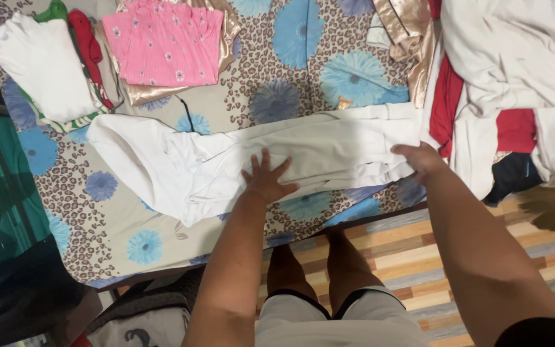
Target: The person folds white and pink clothing items on a bed and prepares them for storage.
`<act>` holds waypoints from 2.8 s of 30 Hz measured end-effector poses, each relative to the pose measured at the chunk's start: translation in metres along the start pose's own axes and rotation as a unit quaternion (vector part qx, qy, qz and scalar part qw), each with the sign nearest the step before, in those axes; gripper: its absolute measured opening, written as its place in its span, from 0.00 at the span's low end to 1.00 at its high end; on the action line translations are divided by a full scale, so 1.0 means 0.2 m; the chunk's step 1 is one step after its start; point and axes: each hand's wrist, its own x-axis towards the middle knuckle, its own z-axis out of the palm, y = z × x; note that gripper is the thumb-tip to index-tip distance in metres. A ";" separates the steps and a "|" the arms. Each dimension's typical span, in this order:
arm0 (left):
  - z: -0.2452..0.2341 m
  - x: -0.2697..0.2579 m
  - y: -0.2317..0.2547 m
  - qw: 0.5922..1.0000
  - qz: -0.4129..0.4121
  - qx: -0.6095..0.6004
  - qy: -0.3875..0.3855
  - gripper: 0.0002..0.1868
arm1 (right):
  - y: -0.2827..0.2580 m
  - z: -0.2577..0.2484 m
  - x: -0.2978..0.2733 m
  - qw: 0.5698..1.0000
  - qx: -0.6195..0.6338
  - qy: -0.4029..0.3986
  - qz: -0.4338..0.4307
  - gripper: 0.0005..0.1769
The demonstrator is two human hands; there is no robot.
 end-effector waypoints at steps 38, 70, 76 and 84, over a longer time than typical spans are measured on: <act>0.15 -0.05 -0.31 0.782 -0.010 -0.531 0.326 0.35 | -0.07 1.14 -0.90 0.853 -0.310 0.083 -0.412 0.51; 0.22 -0.06 -0.24 0.830 0.084 -0.497 0.238 0.27 | 0.14 0.87 -0.46 0.981 0.090 -0.169 -0.017 0.33; 0.17 0.07 -0.14 0.867 0.055 -0.437 0.233 0.29 | 0.27 0.69 -0.32 0.972 0.127 -0.189 -0.051 0.30; 0.03 -0.04 -0.05 0.902 -0.122 -0.316 0.269 0.51 | 0.00 0.82 -0.45 0.985 0.095 -0.143 -0.001 0.30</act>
